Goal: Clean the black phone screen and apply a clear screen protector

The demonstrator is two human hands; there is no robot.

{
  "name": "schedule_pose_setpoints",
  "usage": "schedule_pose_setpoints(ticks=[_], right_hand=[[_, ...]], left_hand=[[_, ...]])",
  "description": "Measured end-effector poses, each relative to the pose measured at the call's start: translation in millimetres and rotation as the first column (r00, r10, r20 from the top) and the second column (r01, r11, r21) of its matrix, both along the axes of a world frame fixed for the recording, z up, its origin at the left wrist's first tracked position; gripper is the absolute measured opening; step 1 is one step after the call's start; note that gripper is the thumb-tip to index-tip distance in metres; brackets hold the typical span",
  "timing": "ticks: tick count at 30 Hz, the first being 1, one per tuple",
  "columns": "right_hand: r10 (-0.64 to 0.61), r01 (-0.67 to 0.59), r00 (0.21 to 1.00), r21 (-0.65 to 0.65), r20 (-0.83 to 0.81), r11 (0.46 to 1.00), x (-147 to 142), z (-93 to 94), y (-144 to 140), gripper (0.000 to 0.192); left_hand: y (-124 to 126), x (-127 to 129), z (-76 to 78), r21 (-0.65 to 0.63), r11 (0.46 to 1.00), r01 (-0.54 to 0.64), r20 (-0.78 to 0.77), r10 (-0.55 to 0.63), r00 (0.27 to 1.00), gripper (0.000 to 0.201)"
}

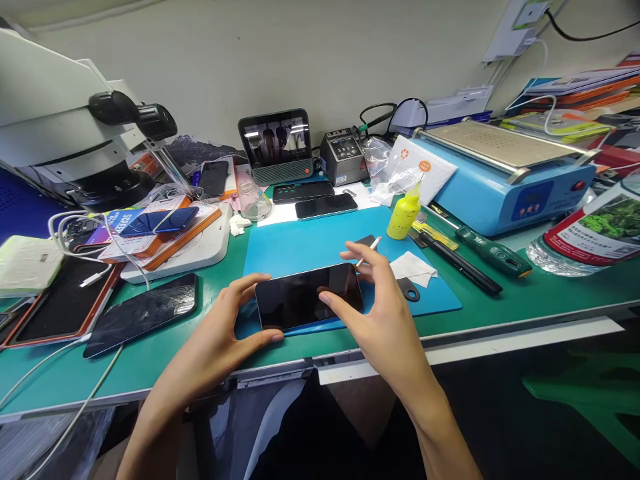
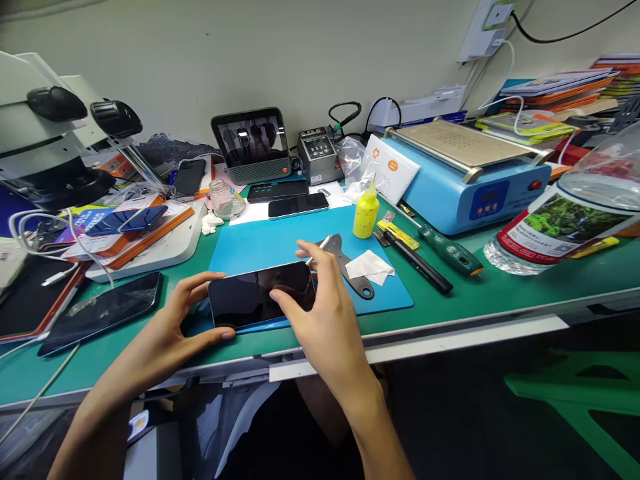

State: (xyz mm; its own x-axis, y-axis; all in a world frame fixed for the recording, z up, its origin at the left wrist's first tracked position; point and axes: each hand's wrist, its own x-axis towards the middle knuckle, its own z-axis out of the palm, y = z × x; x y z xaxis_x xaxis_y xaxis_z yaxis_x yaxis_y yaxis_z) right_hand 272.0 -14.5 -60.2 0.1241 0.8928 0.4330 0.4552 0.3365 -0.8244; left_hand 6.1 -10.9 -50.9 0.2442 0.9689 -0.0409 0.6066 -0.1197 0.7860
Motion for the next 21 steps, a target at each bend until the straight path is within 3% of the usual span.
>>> schedule_pose_setpoints(ticks=[14, 21], right_hand=[[0.027, -0.033, 0.994, -0.054, -0.107, 0.998, 3.8, 1.4, -0.8, 0.043], [0.060, -0.080, 0.977, -0.094, -0.202, 0.992, 7.2, 0.4, -1.6, 0.044]], left_hand=[[-2.1, -1.7, 0.6, -0.009, 1.000, -0.017, -0.035, 0.017, 0.999, 0.073], [-1.6, -1.6, 0.1, -0.004, 0.999, -0.040, -0.056, 0.039, 0.998, 0.075]])
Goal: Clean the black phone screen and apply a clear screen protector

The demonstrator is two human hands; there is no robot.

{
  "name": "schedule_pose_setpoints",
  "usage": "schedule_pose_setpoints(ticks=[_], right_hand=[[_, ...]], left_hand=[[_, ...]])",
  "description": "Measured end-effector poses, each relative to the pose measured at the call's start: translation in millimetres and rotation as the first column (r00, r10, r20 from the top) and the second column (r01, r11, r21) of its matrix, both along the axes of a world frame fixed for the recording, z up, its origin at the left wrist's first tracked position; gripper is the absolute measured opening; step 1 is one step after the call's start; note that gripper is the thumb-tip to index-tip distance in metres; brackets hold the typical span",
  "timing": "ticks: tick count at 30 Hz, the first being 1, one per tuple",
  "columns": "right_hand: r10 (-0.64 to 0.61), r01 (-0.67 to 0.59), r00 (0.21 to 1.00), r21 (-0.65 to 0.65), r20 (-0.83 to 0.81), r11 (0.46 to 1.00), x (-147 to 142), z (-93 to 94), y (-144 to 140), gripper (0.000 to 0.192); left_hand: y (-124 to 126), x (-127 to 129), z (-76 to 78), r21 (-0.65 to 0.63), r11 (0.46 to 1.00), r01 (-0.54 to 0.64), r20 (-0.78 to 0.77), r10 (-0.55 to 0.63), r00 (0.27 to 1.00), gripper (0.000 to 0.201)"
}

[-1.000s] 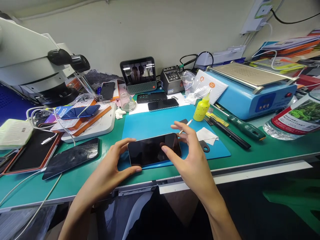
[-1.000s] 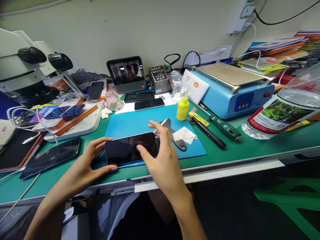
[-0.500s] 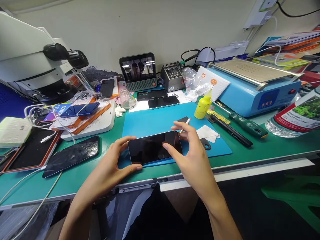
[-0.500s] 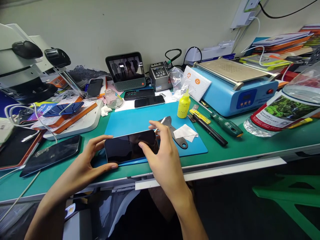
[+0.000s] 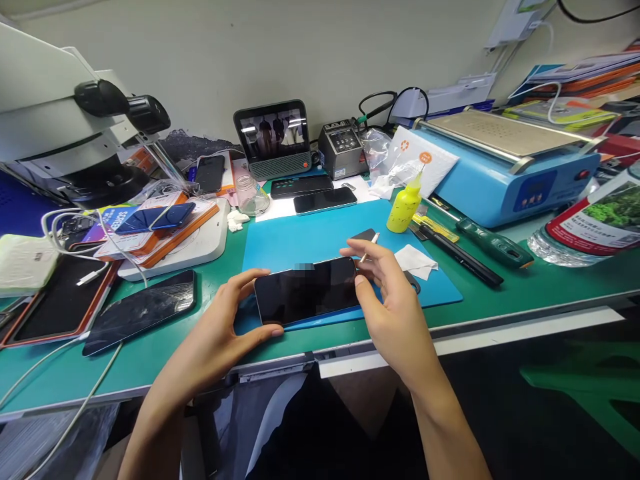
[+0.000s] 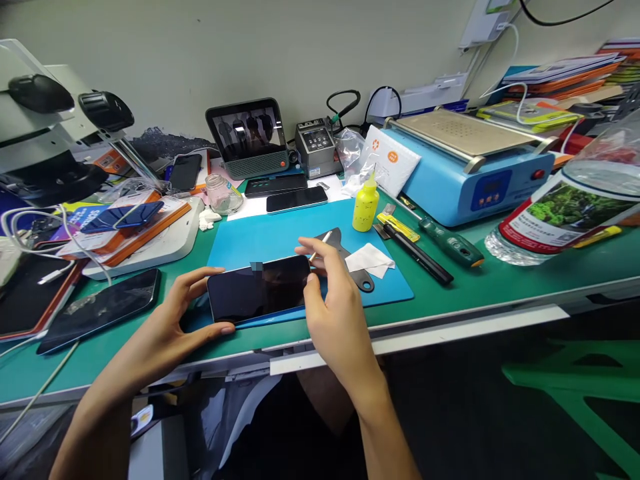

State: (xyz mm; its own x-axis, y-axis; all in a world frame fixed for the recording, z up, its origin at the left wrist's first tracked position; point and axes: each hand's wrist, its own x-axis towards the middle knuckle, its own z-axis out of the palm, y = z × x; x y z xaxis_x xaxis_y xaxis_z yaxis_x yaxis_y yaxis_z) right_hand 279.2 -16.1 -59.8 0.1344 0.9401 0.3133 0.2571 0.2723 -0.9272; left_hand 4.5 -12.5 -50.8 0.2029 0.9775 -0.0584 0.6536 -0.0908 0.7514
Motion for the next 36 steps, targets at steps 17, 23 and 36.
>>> schedule_pose_setpoints(ticks=[17, 23, 36], right_hand=[[-0.005, 0.004, 0.999, -0.019, -0.052, 1.000, 0.6, -1.6, 2.6, 0.039], [0.034, -0.035, 0.999, -0.032, -0.029, 0.999, 4.3, -0.2, 1.4, 0.045], [-0.009, 0.004, 0.994, -0.040, -0.110, 0.999, 1.9, -1.4, 5.6, 0.033]], left_hand=[[0.4, -1.0, -2.0, 0.007, 1.000, -0.008, -0.008, 0.008, 1.000, 0.076], [0.3, -1.3, -2.7, 0.019, 1.000, 0.004, -0.015, -0.004, 1.000, 0.077], [0.1, -0.2, -2.2, 0.015, 1.000, -0.004, -0.017, 0.004, 1.000, 0.076]])
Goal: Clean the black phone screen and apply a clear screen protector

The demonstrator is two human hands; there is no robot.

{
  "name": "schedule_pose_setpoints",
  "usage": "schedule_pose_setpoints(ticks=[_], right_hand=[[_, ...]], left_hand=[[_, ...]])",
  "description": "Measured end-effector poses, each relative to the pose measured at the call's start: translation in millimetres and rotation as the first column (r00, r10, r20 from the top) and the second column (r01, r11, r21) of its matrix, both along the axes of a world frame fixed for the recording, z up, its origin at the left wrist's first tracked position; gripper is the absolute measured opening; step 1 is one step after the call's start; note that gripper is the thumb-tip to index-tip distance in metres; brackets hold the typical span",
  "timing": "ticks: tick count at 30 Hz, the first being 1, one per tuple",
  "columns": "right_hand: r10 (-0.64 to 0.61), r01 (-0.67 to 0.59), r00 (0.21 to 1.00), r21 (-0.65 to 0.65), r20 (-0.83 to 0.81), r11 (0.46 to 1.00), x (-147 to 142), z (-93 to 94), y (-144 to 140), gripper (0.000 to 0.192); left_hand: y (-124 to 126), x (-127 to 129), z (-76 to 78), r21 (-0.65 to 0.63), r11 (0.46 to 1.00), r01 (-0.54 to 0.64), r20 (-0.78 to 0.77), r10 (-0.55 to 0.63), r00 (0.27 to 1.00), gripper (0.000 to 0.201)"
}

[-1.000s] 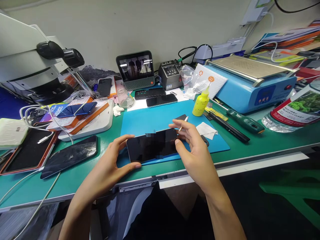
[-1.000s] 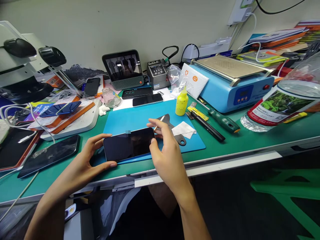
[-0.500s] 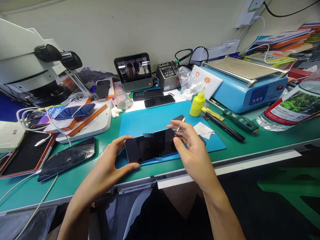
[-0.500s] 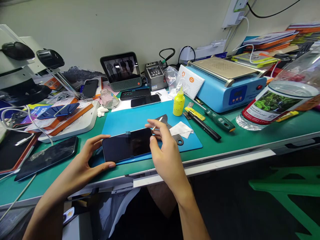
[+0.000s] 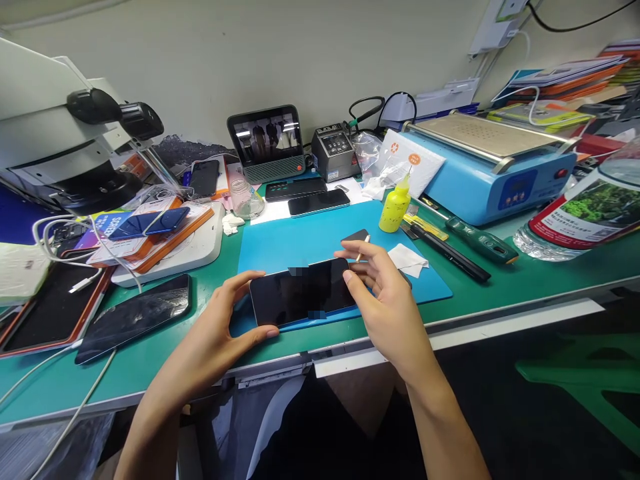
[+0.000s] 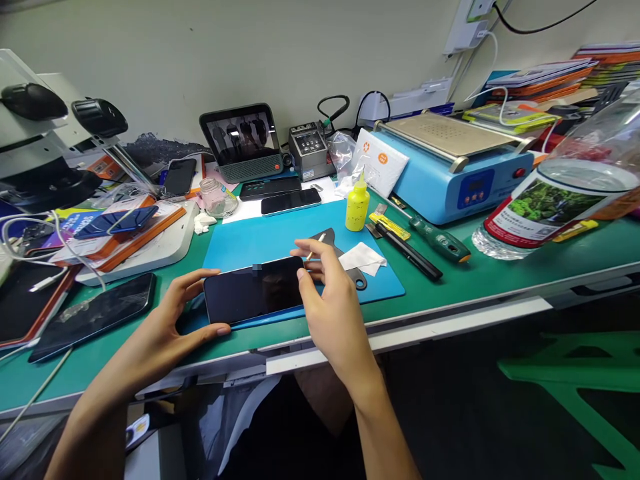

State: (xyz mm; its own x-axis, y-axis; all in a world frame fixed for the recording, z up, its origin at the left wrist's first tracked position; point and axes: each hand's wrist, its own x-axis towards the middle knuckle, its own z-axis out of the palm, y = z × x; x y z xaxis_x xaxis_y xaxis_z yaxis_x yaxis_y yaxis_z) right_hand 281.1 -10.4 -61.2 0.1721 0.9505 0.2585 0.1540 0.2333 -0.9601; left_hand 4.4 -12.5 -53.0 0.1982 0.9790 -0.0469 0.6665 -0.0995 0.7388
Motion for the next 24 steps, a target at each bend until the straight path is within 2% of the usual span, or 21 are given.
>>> schedule_pose_setpoints(ticks=[11, 19, 24], right_hand=[[-0.025, 0.025, 0.999, 0.013, -0.027, 1.000, -1.7, 3.7, -0.2, 0.022], [-0.006, 0.008, 0.995, -0.018, 0.095, 1.000, -1.1, 5.2, -6.1, 0.040], [-0.019, 0.020, 0.998, -0.012, 0.065, 1.000, -1.7, 3.5, -5.4, 0.032]], left_hand=[[0.7, -1.8, -2.6, 0.035, 0.999, 0.024, -0.010, -0.023, 1.000, 0.076], [1.3, -1.2, -2.7, 0.026, 0.999, 0.020, -0.002, -0.020, 1.000, 0.075], [0.6, -1.4, -2.0, 0.019, 1.000, 0.011, -0.005, -0.011, 1.000, 0.076]])
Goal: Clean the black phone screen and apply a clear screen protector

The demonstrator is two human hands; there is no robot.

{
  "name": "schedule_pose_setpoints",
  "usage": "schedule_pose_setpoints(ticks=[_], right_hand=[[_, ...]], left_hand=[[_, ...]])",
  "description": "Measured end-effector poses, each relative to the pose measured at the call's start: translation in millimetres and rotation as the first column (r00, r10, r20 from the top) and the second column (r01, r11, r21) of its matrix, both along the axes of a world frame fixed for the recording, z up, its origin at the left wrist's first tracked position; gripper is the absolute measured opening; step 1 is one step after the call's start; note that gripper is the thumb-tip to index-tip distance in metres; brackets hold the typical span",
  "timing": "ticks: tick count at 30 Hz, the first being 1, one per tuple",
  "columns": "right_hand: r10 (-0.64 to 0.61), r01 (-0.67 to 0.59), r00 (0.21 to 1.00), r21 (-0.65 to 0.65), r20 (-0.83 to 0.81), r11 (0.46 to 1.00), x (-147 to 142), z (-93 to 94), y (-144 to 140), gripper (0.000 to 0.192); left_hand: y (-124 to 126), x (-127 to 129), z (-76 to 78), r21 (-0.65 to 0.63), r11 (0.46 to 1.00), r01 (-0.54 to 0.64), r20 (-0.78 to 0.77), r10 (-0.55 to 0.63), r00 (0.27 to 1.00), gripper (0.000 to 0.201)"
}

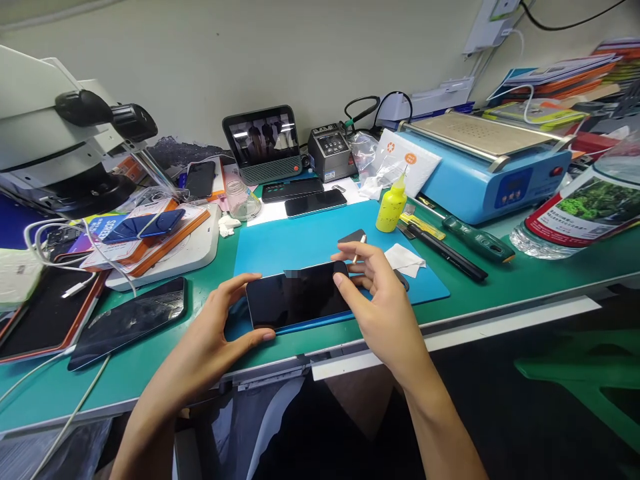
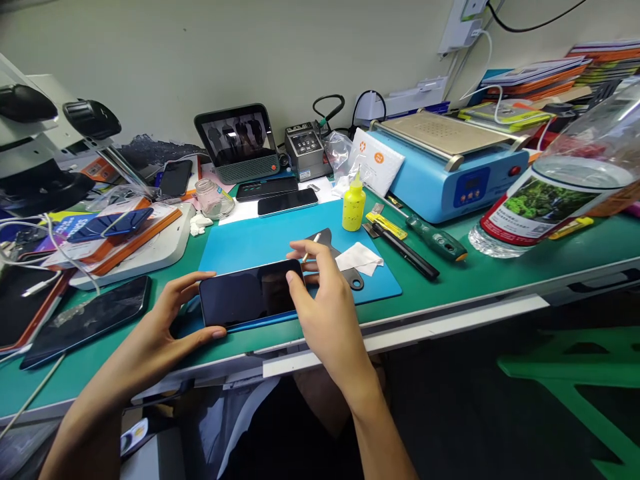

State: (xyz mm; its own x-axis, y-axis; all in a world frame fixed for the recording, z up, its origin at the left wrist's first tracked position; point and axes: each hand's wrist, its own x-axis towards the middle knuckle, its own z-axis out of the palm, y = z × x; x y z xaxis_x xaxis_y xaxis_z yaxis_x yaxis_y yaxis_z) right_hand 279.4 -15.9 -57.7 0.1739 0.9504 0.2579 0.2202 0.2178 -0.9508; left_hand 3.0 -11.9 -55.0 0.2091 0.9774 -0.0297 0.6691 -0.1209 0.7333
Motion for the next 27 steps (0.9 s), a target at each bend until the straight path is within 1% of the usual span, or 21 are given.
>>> schedule_pose_setpoints(ticks=[6, 11, 14, 19, 27], right_hand=[[-0.006, 0.006, 0.999, -0.002, -0.051, 1.000, -1.7, 0.8, 2.7, 0.027], [-0.025, 0.028, 0.997, 0.026, -0.076, 0.999, -2.4, 0.8, 6.7, 0.021], [-0.006, 0.009, 0.996, 0.026, -0.088, 1.000, -0.3, 0.9, 5.6, 0.023], [0.032, -0.032, 0.995, 0.001, -0.092, 0.999, 3.3, 2.6, 1.6, 0.034], [-0.034, 0.039, 0.988, 0.037, -0.149, 0.999, -1.3, -0.2, 9.8, 0.017]], left_hand=[[-1.2, -0.9, -0.2, -0.005, 1.000, 0.002, 0.005, -0.002, 1.000, 0.076], [-0.8, 0.0, -0.5, 0.002, 1.000, 0.002, 0.005, -0.002, 1.000, 0.076], [-0.1, 0.3, -0.1, 0.006, 1.000, 0.005, 0.005, -0.005, 1.000, 0.077], [-0.9, 0.1, -0.7, -0.001, 1.000, -0.001, 0.012, 0.001, 1.000, 0.077], [-0.1, 1.6, -0.5, 0.027, 1.000, 0.008, 0.005, -0.008, 1.000, 0.074]])
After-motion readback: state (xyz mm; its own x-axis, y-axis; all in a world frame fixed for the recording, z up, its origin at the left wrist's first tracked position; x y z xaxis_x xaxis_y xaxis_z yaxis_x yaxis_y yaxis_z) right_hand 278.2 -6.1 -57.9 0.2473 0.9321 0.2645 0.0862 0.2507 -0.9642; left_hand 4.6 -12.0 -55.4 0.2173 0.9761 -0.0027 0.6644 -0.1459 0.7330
